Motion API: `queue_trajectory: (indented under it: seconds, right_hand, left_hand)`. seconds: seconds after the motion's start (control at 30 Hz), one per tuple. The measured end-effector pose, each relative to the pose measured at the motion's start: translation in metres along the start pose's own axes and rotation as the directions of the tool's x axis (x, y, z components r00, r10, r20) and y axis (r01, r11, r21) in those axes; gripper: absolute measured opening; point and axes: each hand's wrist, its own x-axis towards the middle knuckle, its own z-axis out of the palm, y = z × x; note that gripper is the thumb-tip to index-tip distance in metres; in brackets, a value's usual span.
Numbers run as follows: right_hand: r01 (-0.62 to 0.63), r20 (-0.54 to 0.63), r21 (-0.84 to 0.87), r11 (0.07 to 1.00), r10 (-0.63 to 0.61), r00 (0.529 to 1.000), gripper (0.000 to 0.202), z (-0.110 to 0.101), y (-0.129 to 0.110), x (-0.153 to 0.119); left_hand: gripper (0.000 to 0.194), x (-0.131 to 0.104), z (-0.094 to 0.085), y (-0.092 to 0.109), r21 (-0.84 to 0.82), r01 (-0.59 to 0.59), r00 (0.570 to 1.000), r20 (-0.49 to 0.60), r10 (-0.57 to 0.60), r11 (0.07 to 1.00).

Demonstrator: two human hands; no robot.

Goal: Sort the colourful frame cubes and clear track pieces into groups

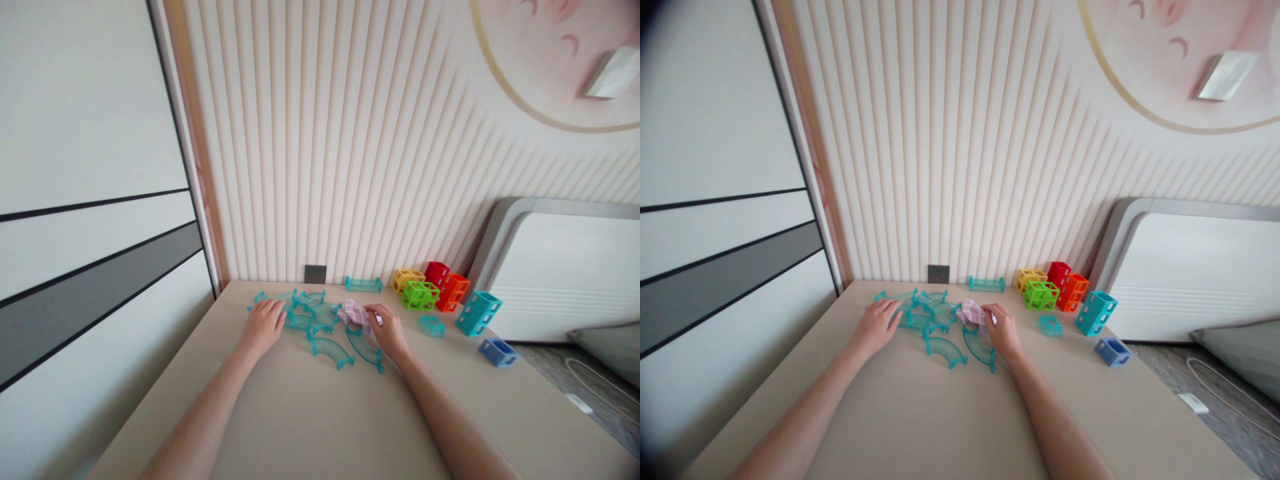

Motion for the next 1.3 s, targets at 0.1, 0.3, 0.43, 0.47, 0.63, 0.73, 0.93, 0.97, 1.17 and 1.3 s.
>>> queue_trajectory:
  seconds: [0.1,0.3,0.43,0.47,0.63,0.73,0.93,0.97,1.17,1.3]
  right_hand:
    - [0.012,0.013,0.002,1.000,-0.012,1.000,0.027,0.000,-0.002,0.000]
    - [0.055,0.038,-0.024,0.998,-0.054,0.998,0.026,-0.001,-0.008,0.000]
    - [0.071,0.054,-0.009,0.997,-0.070,0.996,0.026,-0.003,-0.013,0.000]
    - [0.067,0.056,-0.008,0.998,-0.066,0.996,0.025,-0.003,-0.013,0.000]
    - [0.029,0.071,-0.003,1.000,-0.028,0.997,0.026,-0.002,-0.010,0.000]
    - [0.020,0.070,-0.004,1.000,-0.019,0.997,0.027,-0.001,-0.008,0.000]
    - [0.030,0.080,-0.015,0.999,-0.029,0.996,0.027,-0.002,-0.011,0.000]
    - [0.031,0.083,-0.016,0.999,-0.030,0.996,0.027,-0.002,-0.011,0.000]
    - [0.020,0.109,-0.011,1.000,-0.019,0.994,0.028,0.000,-0.006,0.000]
    - [0.020,0.114,-0.012,1.000,-0.018,0.993,0.028,0.003,-0.001,0.000]
  left_hand:
    - [0.039,-0.003,0.004,0.003,-0.069,-0.045,0.998,0.043,0.048,0.997]
    - [0.048,-0.007,0.004,0.036,-0.209,-0.199,0.963,0.141,0.230,0.958]
    - [0.051,-0.008,0.004,0.053,-0.247,-0.245,0.936,0.192,0.295,0.938]
    - [0.053,-0.008,0.003,0.055,-0.256,-0.257,0.928,0.205,0.312,0.932]
    - [0.053,-0.009,0.003,0.056,-0.259,-0.272,0.918,0.220,0.331,0.927]
    - [0.045,-0.009,0.004,0.056,-0.258,-0.256,0.927,0.207,0.312,0.932]
    - [0.047,-0.008,0.009,0.050,-0.231,-0.207,0.944,0.208,0.256,0.951]
    - [0.048,-0.008,0.008,0.048,-0.219,-0.191,0.950,0.205,0.236,0.957]
    - [0.037,-0.008,0.004,0.040,-0.186,-0.150,0.958,0.216,0.189,0.971]
    - [0.042,-0.008,0.009,0.039,-0.180,-0.148,0.951,0.245,0.190,0.972]
